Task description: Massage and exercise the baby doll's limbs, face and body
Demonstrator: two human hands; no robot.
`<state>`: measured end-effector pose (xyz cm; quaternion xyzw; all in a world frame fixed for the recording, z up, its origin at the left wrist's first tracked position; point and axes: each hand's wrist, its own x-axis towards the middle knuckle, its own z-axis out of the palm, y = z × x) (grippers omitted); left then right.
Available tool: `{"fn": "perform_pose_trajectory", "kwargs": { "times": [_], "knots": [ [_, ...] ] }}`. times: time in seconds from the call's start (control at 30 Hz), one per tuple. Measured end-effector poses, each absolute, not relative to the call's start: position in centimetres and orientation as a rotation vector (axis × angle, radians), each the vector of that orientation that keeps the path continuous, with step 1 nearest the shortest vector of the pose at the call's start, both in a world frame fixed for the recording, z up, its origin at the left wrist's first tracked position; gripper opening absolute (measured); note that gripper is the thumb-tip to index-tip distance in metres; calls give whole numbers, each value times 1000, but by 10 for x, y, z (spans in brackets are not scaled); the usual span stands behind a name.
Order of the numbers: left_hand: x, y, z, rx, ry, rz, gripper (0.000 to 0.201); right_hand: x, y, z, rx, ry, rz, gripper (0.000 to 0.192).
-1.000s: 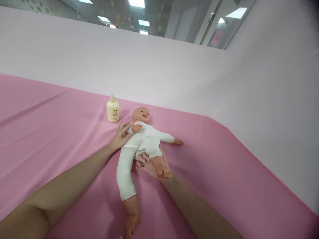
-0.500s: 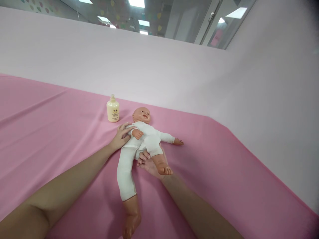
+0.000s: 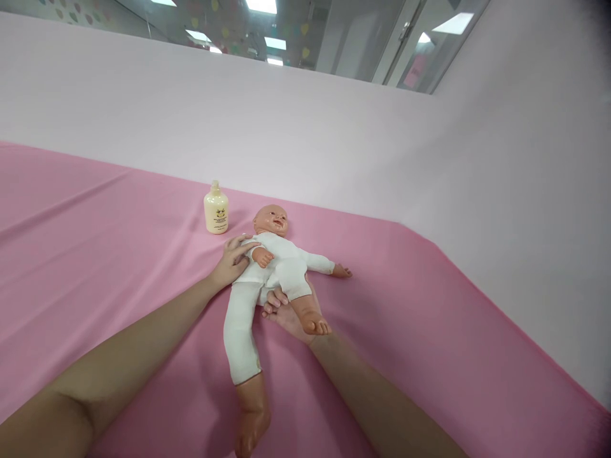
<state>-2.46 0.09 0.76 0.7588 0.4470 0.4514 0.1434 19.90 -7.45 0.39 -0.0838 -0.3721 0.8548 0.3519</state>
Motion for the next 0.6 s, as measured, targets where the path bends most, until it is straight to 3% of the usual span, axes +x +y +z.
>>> {"fn": "perform_pose_trajectory", "kwargs": {
  "times": [0.6],
  "knots": [
    [-23, 5, 6, 2137, 1306, 1438, 39, 199, -74, 4, -133, -1038, 2248, 81]
  ]
}}
